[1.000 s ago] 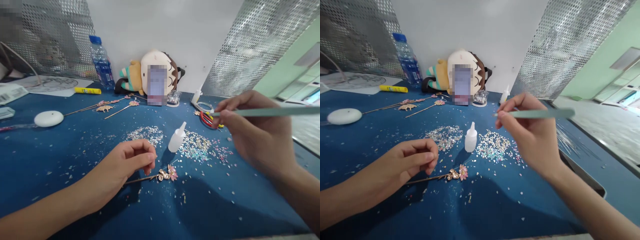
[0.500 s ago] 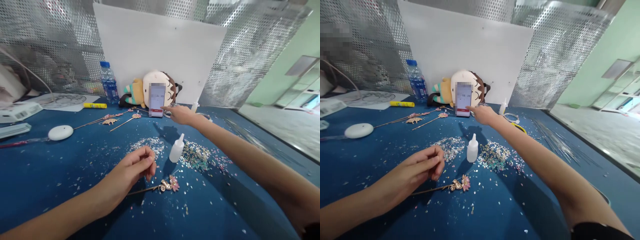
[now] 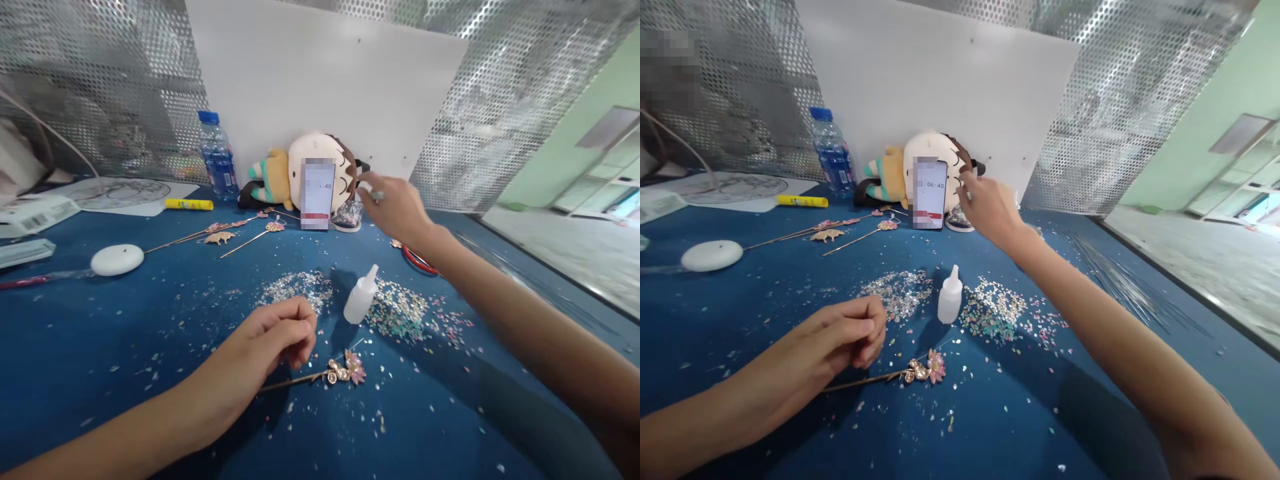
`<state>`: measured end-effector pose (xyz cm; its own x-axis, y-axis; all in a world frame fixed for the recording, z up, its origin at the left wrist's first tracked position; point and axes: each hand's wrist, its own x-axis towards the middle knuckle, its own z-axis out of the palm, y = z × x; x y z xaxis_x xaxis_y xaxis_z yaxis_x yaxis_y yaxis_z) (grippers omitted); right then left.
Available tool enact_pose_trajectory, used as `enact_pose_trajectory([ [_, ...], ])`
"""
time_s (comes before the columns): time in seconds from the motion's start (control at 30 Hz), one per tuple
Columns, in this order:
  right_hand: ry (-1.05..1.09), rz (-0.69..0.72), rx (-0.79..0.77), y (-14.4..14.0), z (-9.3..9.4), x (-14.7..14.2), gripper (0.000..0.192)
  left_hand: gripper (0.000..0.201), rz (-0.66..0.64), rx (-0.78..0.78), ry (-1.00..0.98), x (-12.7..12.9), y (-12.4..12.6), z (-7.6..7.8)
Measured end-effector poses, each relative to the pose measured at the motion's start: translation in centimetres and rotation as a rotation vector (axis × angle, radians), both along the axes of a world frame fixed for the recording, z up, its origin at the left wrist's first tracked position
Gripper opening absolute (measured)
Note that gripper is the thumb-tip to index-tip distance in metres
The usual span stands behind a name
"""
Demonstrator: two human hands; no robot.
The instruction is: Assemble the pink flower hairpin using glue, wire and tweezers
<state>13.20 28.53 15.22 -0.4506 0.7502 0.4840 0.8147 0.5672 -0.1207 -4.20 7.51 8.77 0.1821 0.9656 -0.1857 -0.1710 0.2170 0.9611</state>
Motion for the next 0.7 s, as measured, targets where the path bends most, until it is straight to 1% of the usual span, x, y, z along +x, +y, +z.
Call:
enact_pose_trajectory([
  [0.03,0.081,0.02,0.054,-1.7,0.4,0.9,0.025,0.022,0.009,0.013,0.002,0.0,0.0,0.0],
  [0.07,0.163,0.042,0.106,-3.6,0.6,1.8,0.022,0.022,0.013,0.022,0.002,0.0,-0.1,0.0],
  [0.13,0.322,0.111,0.186,-7.9,0.9,3.3,0.031,0.023,0.012,0.035,-0.008,0.0,-0.2,-0.2],
  [0.17,0.374,0.152,0.2,-10.1,0.9,3.8,0.029,0.022,0.009,0.041,-0.02,0.1,-0.2,-0.3],
  [0.2,0.426,0.227,0.178,-12.1,0.8,4.2,0.024,0.022,0.003,0.049,-0.032,0.2,-0.3,-0.4],
  [0.23,0.543,0.362,0.03,-13.9,0.6,4.4,0.015,0.02,-0.003,0.056,-0.041,0.3,-0.3,-0.5],
  [0.27,0.618,0.462,-0.185,-15.3,0.3,4.4,0.012,0.019,-0.012,0.064,-0.048,0.3,-0.4,-0.5],
  [0.3,0.649,0.518,-0.416,-16.4,-0.2,4.3,0.011,0.017,-0.019,0.07,-0.054,0.4,-0.4,-0.5],
  [0.33,0.706,0.529,-0.608,-17.1,-0.7,4.1,0.012,0.015,-0.029,0.075,-0.058,0.4,-0.5,-0.5],
  [0.37,0.77,0.527,-0.766,-17.4,-1.3,3.8,0.013,0.014,-0.034,0.078,-0.061,0.4,-0.5,-0.4],
  [0.4,0.842,0.519,-0.887,-17.5,-2.0,3.6,0.014,0.014,-0.039,0.081,-0.064,0.4,-0.5,-0.3],
  [0.5,1.053,0.514,-1.13,-17.2,-3.9,3.0,0.017,0.013,-0.05,0.105,-0.041,0.2,-0.6,-0.1],
  [0.57,1.137,0.516,-1.243,-17.1,-5.0,2.9,0.02,0.014,-0.053,0.131,-0.007,0.2,-0.7,-0.1],
  [0.63,1.186,0.52,-1.291,-17.3,-5.6,2.9,0.021,0.015,-0.015,0.13,0.027,0.4,-1.0,-0.2],
  [0.7,1.217,0.515,-1.294,-17.5,-6.0,2.9,0.021,0.017,0.045,0.112,0.06,0.7,-1.4,-0.3],
])
